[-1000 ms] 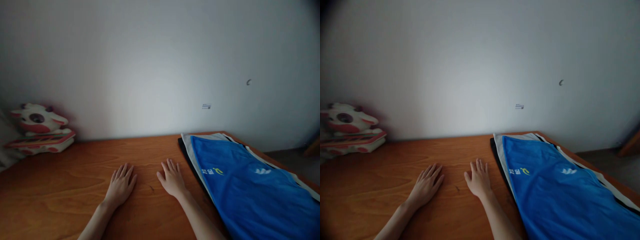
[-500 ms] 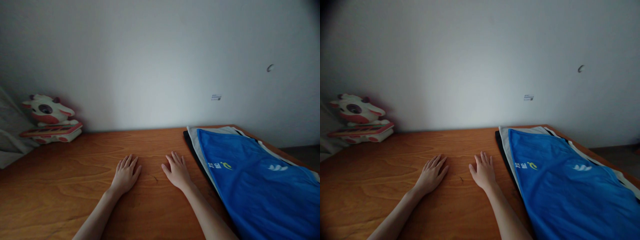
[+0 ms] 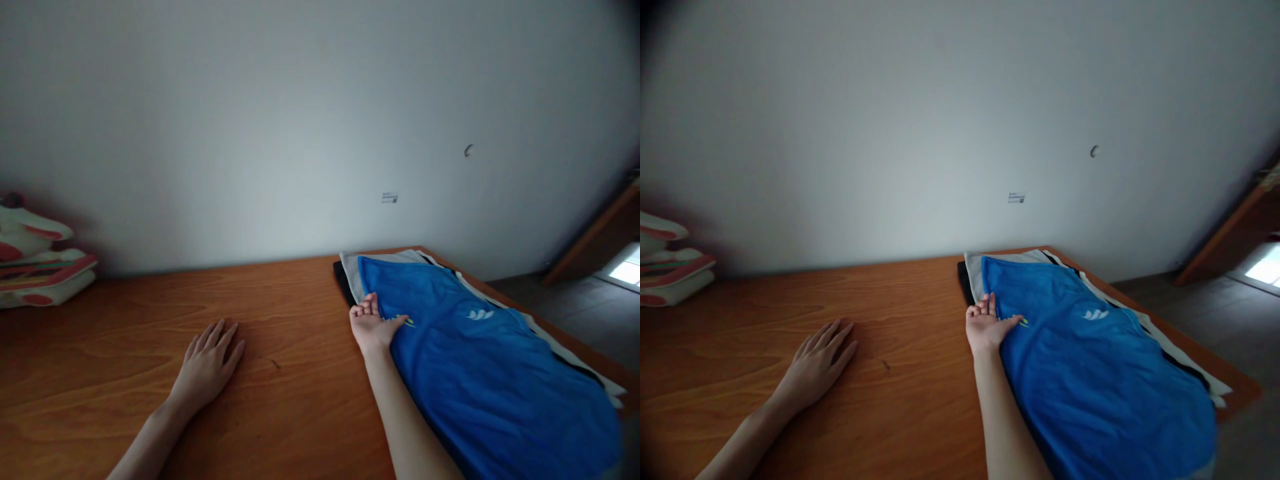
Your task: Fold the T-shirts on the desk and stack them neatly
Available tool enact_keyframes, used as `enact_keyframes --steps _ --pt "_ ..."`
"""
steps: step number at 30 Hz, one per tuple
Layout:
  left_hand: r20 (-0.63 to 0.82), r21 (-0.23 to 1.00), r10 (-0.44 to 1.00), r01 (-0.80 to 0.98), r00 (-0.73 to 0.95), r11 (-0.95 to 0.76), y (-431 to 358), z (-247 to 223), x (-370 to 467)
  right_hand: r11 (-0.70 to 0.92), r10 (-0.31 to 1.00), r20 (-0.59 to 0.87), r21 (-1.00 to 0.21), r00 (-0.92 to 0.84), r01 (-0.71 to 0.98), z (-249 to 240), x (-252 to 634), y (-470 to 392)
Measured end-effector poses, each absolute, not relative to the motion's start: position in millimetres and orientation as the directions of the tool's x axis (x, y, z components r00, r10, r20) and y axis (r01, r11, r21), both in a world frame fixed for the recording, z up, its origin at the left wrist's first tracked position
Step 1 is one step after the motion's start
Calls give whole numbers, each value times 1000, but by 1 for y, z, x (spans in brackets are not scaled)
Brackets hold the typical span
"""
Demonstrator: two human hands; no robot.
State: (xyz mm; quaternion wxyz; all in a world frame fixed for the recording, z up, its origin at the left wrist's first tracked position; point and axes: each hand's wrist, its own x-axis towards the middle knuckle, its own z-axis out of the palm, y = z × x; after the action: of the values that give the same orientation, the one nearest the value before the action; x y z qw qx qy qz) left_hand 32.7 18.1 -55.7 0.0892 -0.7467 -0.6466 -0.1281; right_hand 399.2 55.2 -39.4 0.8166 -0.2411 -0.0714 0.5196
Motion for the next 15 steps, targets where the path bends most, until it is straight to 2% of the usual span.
enact_keyframes --steps 3,8,15 --pt "307 27 943 989 130 -146 19 -56 32 371 872 -144 -429 468 -824 -45 409 59" --pt "293 31 947 989 131 -147 19 -55 32 371 871 -143 -434 469 -821 -52 408 64" --pt "260 18 958 991 123 -132 17 -51 35 328 902 -144 -381 406 -864 -47 412 55"
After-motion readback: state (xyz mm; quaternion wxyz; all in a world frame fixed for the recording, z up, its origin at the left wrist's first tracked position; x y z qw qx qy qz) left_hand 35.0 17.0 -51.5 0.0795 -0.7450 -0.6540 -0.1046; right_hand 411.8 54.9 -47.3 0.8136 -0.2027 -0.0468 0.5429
